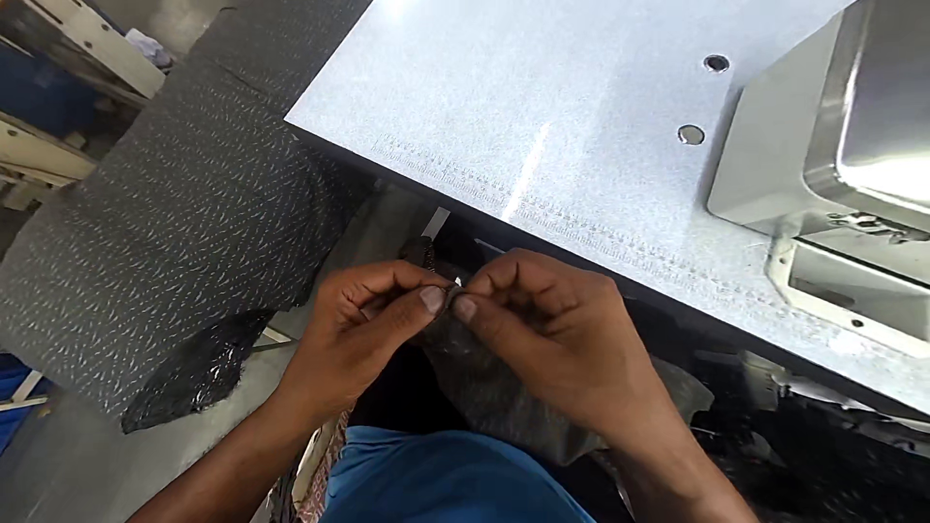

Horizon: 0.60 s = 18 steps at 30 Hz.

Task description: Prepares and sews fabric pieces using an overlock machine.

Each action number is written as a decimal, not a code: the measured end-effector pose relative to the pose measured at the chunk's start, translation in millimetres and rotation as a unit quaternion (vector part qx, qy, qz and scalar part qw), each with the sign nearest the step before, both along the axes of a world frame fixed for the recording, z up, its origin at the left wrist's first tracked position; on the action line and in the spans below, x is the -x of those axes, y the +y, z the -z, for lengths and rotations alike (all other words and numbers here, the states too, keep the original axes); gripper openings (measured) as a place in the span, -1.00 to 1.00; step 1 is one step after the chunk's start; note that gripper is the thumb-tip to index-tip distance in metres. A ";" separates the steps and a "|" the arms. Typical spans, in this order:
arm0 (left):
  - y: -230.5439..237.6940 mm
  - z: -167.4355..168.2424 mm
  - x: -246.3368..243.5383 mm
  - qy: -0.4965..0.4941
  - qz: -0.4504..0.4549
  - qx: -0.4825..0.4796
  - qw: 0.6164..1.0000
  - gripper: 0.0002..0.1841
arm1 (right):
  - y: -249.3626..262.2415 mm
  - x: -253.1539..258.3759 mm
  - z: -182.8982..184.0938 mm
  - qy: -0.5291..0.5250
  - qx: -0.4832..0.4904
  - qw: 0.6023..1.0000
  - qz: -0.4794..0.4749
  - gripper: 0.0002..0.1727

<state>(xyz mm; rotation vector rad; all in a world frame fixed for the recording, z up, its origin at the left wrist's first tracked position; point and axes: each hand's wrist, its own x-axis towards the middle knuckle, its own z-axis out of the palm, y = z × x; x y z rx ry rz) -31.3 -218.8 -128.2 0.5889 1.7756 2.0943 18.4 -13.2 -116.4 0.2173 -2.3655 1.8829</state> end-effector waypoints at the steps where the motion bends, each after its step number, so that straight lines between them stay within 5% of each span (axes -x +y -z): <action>1: -1.3 -0.3 -0.2 0.004 0.001 0.003 1.000 -0.83 | -0.9 0.2 0.2 -0.003 0.008 1.000 0.000 -0.97; 5: -4.9 -2.0 -1.5 0.029 0.014 -0.003 0.999 -0.79 | -5.1 -1.3 -0.5 -0.009 0.027 1.000 0.002 -0.97; 8: -2.0 -6.7 0.6 0.088 -0.005 0.018 0.996 -0.87 | -5.8 -5.9 -0.2 0.084 -0.064 0.994 0.033 -0.95; 11: -2.9 -31.1 12.8 0.218 -0.022 0.058 0.974 -0.87 | 14.6 4.4 -1.4 0.148 -0.153 0.976 -0.040 -0.86; 14: -11.7 -67.5 27.9 0.333 -0.070 0.075 0.937 -0.85 | 35.3 14.0 1.5 0.119 -0.094 0.979 -0.136 -0.89; 18: -29.1 -101.0 37.8 0.249 -0.213 0.040 0.944 -0.75 | 47.9 -26.7 3.5 0.097 -0.041 0.992 -0.067 -0.88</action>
